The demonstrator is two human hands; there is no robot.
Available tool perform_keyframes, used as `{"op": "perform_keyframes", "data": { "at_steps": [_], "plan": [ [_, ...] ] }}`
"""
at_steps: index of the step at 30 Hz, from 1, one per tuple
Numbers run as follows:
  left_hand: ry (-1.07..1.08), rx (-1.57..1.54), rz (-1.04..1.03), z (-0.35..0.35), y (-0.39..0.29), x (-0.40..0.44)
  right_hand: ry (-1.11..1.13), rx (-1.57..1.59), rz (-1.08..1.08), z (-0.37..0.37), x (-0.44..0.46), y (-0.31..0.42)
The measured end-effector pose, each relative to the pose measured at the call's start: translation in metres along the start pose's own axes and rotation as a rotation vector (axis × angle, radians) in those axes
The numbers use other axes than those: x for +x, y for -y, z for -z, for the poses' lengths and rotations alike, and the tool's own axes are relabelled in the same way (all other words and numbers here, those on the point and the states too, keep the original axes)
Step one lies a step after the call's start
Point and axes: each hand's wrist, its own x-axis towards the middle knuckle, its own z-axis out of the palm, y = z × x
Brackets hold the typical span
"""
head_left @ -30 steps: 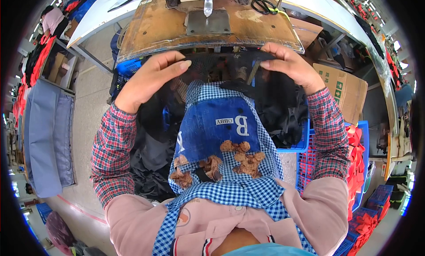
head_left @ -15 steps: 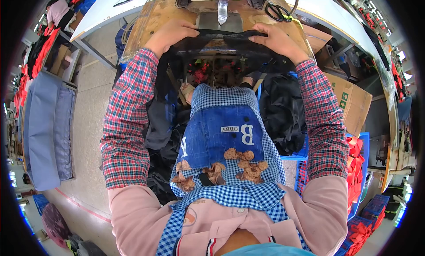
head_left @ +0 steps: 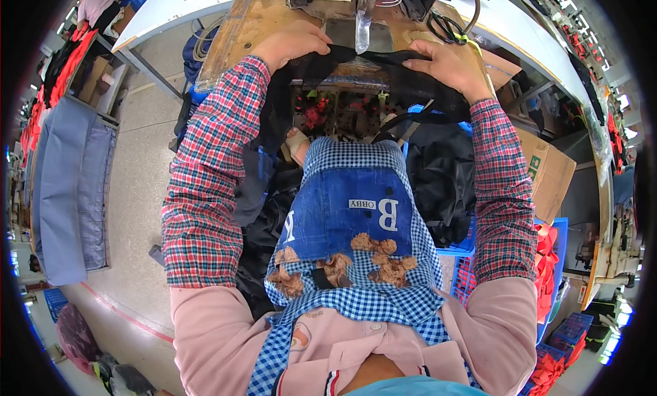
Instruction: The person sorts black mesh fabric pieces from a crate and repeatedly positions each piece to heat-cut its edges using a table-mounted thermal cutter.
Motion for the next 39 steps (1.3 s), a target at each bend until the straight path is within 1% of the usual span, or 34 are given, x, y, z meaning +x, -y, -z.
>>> {"op": "perform_keyframes", "data": {
  "at_steps": [2, 5, 8, 11, 14, 17, 20, 26, 29, 32, 36, 38, 39],
  "plan": [
    [0.008, 0.013, 0.014, 0.001, -0.002, -0.001, -0.052, -0.017, 0.013, -0.005, 0.002, -0.009],
    [0.014, 0.025, 0.039, 0.002, -0.006, -0.002, -0.078, -0.114, 0.02, -0.003, -0.001, 0.0],
    [0.006, 0.003, 0.02, 0.002, 0.001, 0.0, -0.06, -0.132, -0.014, 0.0, -0.003, 0.012],
    [0.011, -0.005, 0.025, 0.004, 0.006, 0.003, 0.02, -0.198, -0.191, 0.007, -0.007, 0.038],
    [0.013, 0.01, 0.034, 0.004, 0.005, 0.004, 0.084, 0.001, -0.062, 0.002, 0.005, -0.003],
    [0.026, -0.004, 0.05, 0.005, 0.006, 0.004, -0.014, -0.017, -0.01, -0.002, 0.004, -0.017],
    [0.023, 0.004, 0.072, 0.005, -0.001, 0.0, -0.007, 0.024, -0.009, 0.004, -0.004, -0.012],
    [0.02, -0.046, 0.092, 0.004, -0.007, -0.002, 0.027, -0.092, -0.042, 0.01, -0.008, 0.006],
    [0.01, -0.061, 0.11, 0.004, -0.008, -0.002, 0.002, -0.04, -0.058, 0.009, -0.007, 0.019],
    [0.01, -0.1, 0.122, 0.004, -0.004, -0.001, 0.062, -0.014, 0.083, 0.006, 0.01, -0.003],
    [0.026, -0.157, 0.099, 0.004, 0.004, 0.002, 0.134, -0.028, 0.087, 0.011, 0.016, -0.002],
    [0.044, -0.143, 0.127, 0.005, 0.006, 0.006, 0.151, 0.01, 0.108, 0.01, 0.022, -0.009],
    [0.052, -0.137, 0.141, 0.005, 0.005, 0.006, 0.124, 0.01, 0.116, 0.009, 0.022, -0.008]
  ]
}}
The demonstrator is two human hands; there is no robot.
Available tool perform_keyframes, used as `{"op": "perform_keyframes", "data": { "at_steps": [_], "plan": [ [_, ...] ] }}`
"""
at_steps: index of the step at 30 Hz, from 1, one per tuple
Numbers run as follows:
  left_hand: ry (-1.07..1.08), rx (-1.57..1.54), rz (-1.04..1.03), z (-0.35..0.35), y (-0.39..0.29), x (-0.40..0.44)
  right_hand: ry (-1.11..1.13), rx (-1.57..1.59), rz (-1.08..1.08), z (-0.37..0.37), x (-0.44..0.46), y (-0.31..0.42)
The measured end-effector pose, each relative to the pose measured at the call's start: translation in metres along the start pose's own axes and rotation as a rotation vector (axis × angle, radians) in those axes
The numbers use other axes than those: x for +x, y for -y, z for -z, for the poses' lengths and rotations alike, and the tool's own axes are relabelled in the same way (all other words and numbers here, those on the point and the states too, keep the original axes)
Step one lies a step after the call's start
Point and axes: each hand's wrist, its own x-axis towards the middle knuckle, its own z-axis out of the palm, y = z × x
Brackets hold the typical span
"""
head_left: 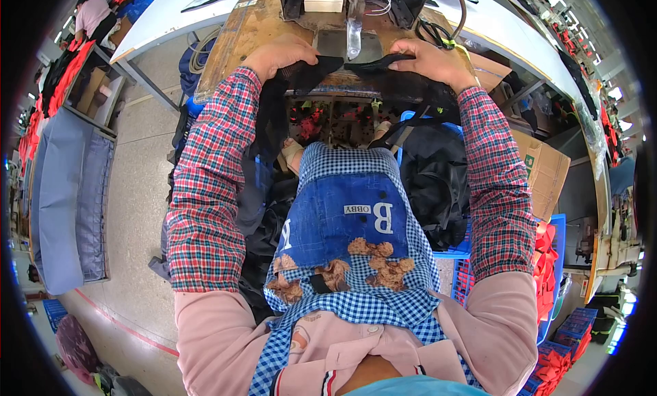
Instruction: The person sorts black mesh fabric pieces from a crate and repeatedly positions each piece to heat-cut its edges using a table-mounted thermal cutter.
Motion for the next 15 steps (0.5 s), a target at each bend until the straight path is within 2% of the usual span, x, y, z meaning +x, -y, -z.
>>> {"op": "perform_keyframes", "data": {
  "at_steps": [15],
  "plan": [
    [-0.034, -0.018, -0.033, 0.001, 0.005, 0.002, -0.091, -0.119, -0.05, -0.004, 0.001, 0.008]
  ]
}}
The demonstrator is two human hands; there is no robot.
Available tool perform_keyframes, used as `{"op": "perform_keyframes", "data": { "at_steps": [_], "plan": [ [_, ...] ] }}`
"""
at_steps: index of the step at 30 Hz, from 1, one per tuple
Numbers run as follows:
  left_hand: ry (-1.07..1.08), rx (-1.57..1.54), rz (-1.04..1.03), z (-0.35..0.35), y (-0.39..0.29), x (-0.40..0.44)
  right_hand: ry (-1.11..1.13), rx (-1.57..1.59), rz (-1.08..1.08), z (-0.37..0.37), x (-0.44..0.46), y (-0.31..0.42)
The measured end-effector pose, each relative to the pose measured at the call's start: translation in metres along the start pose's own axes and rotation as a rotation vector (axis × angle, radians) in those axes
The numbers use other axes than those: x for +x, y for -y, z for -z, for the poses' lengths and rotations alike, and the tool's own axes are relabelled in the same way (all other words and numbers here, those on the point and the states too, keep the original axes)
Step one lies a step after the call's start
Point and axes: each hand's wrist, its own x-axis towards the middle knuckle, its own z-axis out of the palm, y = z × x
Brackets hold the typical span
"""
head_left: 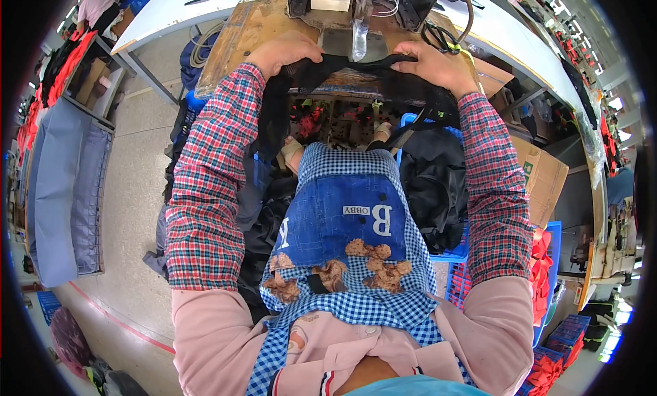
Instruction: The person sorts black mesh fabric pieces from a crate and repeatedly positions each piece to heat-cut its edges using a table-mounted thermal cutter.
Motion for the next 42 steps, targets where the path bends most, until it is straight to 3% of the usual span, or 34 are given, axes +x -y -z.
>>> {"op": "perform_keyframes", "data": {
  "at_steps": [24, 36, 39, 41, 42],
  "plan": [
    [-0.026, -0.07, -0.025, -0.001, 0.005, -0.001, -0.039, 0.039, 0.074, -0.011, 0.006, -0.018],
    [-0.029, 0.049, -0.037, 0.003, -0.002, -0.015, -0.083, 0.005, 0.086, -0.013, 0.003, -0.015],
    [-0.099, 0.101, -0.057, 0.0, -0.009, -0.023, -0.126, -0.081, 0.035, -0.007, -0.009, -0.018],
    [-0.053, 0.075, -0.199, 0.006, 0.003, -0.024, -0.157, -0.191, 0.005, 0.005, -0.031, -0.039],
    [-0.032, 0.056, -0.267, 0.008, 0.01, -0.027, -0.196, -0.1, 0.088, 0.014, -0.046, -0.057]
  ]
}}
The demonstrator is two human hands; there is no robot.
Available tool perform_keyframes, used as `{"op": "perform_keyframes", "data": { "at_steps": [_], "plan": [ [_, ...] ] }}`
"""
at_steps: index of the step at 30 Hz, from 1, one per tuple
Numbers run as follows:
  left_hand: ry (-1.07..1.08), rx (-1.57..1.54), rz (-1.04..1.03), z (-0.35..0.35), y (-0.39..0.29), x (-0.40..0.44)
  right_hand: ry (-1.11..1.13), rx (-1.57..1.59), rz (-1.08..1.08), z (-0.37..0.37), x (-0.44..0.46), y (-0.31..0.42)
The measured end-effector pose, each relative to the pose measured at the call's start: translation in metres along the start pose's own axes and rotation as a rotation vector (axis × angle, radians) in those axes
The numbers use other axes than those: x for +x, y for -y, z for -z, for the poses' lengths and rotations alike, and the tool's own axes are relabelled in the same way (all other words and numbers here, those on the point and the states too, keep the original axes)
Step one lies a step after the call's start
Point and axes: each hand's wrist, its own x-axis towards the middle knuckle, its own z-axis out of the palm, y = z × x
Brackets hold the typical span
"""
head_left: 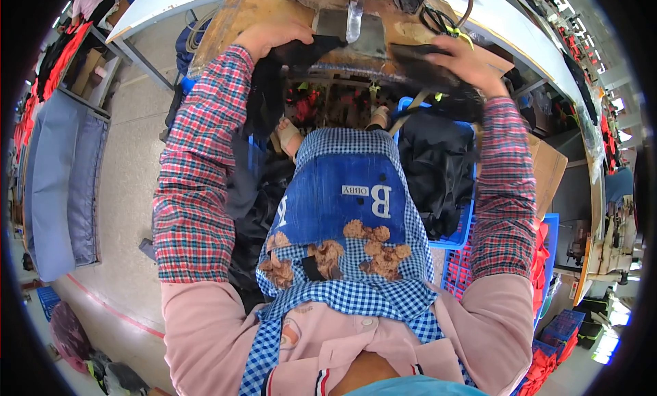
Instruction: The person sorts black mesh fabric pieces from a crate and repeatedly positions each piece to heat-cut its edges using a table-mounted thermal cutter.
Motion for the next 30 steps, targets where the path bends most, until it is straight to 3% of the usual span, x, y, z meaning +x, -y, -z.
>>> {"op": "perform_keyframes", "data": {
  "at_steps": [2, 3, 4, 5, 6, 7, 8, 11, 14, 17, 20, 22, 24, 25, 26, 28, 29, 30],
  "plan": [
    [0.034, -0.022, 0.11, 0.004, -0.007, -0.016, 0.188, 0.169, -0.396, 0.047, -0.029, -0.014],
    [0.05, -0.028, 0.164, 0.006, -0.009, -0.024, 0.002, -0.024, -0.254, 0.056, -0.053, -0.058],
    [0.026, 0.023, 0.129, 0.007, -0.003, -0.036, -0.053, -0.002, -0.324, 0.07, -0.075, -0.047],
    [-0.002, 0.075, 0.091, 0.009, 0.001, -0.051, -0.191, -0.295, -0.355, 0.079, -0.091, -0.05],
    [-0.03, 0.13, 0.05, 0.008, 0.002, -0.065, -0.172, -0.132, -0.431, 0.08, -0.095, -0.042],
    [0.036, 0.167, 0.226, 0.008, -0.018, -0.081, -0.15, 0.032, -0.506, 0.08, -0.095, -0.029],
    [0.029, 0.113, 0.213, 0.003, -0.018, -0.09, -0.127, 0.197, -0.58, 0.078, -0.094, -0.013],
    [0.045, 0.02, 0.199, -0.007, -0.031, -0.108, 0.09, 0.645, -0.505, 0.025, -0.067, 0.051],
    [0.062, 0.044, 0.106, -0.024, -0.054, -0.118, 0.196, 0.677, -0.106, -0.031, -0.032, 0.124],
    [0.1, 0.047, -0.003, -0.04, -0.058, -0.12, 0.362, 0.768, -0.037, -0.065, -0.02, 0.185],
    [0.095, 0.052, -0.023, -0.036, -0.07, -0.132, 0.507, 0.792, -0.007, -0.054, -0.019, 0.188],
    [0.009, 0.084, -0.018, -0.032, -0.068, -0.144, 0.471, 0.854, -0.11, -0.032, -0.031, 0.163],
    [-0.002, 0.008, -0.029, -0.03, -0.069, -0.148, 0.472, 0.693, -0.154, -0.026, -0.05, 0.14],
    [0.028, -0.023, -0.023, -0.032, -0.081, -0.143, 0.458, 0.413, -0.087, -0.026, -0.059, 0.148],
    [0.065, -0.056, -0.012, -0.041, -0.089, -0.136, 0.255, 0.248, 0.181, -0.044, -0.068, 0.152],
    [-0.055, 0.016, -0.27, -0.087, -0.097, -0.124, 0.311, 0.541, -0.019, -0.06, -0.075, 0.209],
    [-0.077, 0.057, -0.365, -0.109, -0.108, -0.118, 0.408, 0.529, -0.091, -0.065, -0.084, 0.218],
    [-0.101, 0.103, -0.456, -0.13, -0.119, -0.115, 0.291, 0.449, 0.013, -0.085, -0.094, 0.201]
  ]
}}
